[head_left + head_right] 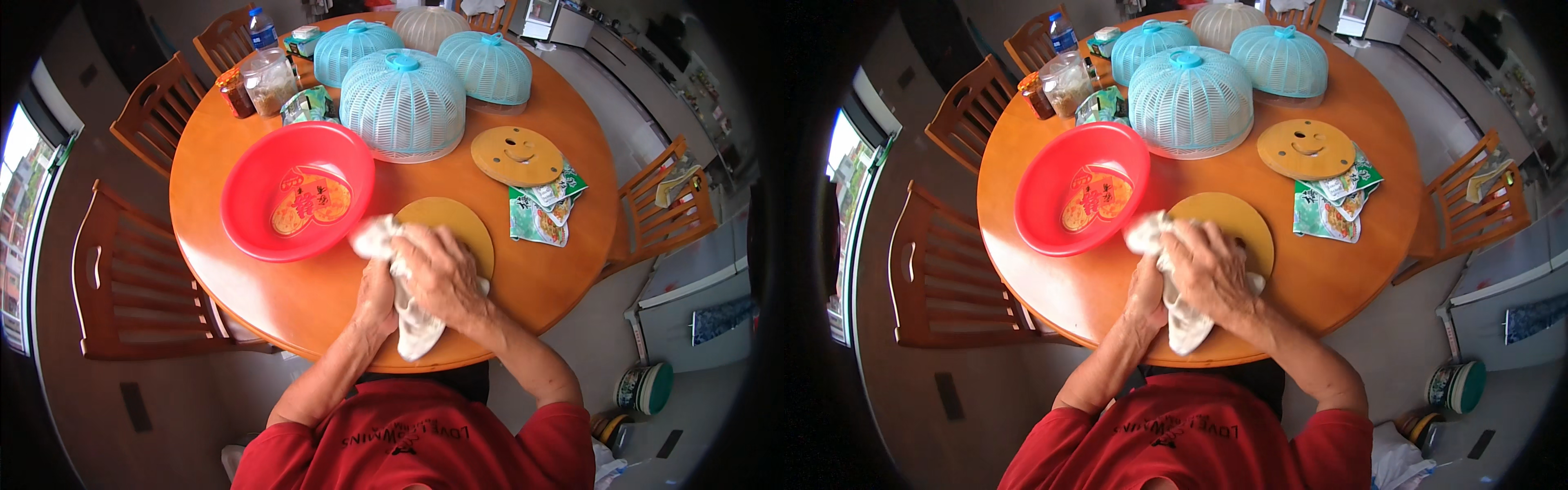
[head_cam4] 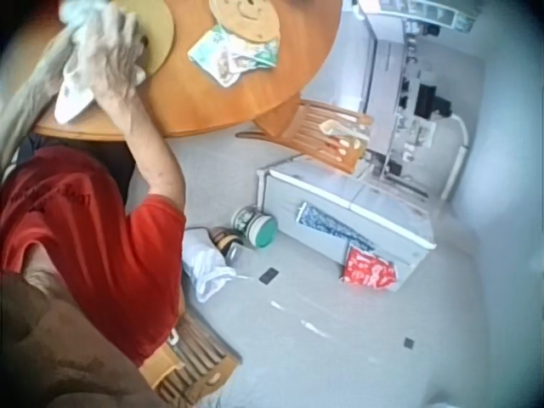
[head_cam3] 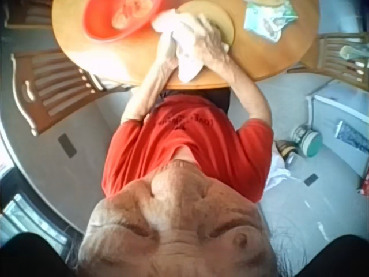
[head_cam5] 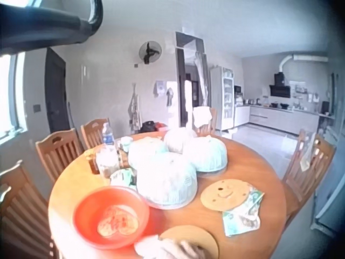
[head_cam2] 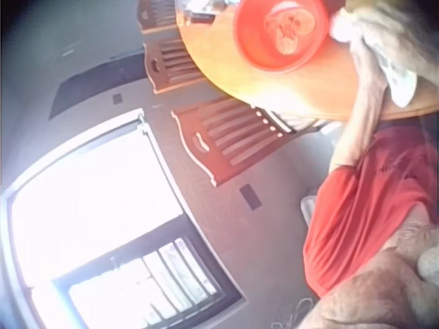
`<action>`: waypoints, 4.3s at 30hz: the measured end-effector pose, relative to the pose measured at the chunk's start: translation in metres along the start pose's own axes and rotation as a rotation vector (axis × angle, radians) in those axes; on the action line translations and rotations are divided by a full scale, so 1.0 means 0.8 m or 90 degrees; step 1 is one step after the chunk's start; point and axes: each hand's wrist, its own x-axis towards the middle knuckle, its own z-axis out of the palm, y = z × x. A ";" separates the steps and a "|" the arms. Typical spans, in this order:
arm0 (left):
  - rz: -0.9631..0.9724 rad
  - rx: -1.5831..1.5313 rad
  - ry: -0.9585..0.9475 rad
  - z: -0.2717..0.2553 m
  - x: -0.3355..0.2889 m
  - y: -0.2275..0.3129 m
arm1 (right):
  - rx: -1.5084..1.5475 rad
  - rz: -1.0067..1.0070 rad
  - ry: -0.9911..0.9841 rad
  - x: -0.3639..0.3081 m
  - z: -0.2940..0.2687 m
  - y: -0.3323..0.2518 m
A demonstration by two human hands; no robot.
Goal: The person wipes a red plastic bowl with a white cloth, then wipes several round wooden smiley-face coasters one by one, placing each into the bowl. Finally, the person wipes several small green packets and places them into the bowl.
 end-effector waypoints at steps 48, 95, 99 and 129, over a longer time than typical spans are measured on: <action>0.087 -0.077 -0.082 0.014 -0.013 -0.004 | -0.013 0.026 -0.085 -0.058 -0.037 -0.002; 0.123 -0.036 -0.099 0.019 -0.016 0.001 | -0.091 0.226 -0.007 -0.042 -0.020 0.069; 0.139 -0.020 -0.062 0.019 -0.012 -0.004 | 0.002 0.082 0.000 -0.020 -0.003 0.036; 0.134 0.065 -0.105 0.019 -0.023 -0.006 | -0.128 0.202 -0.084 -0.104 -0.065 -0.001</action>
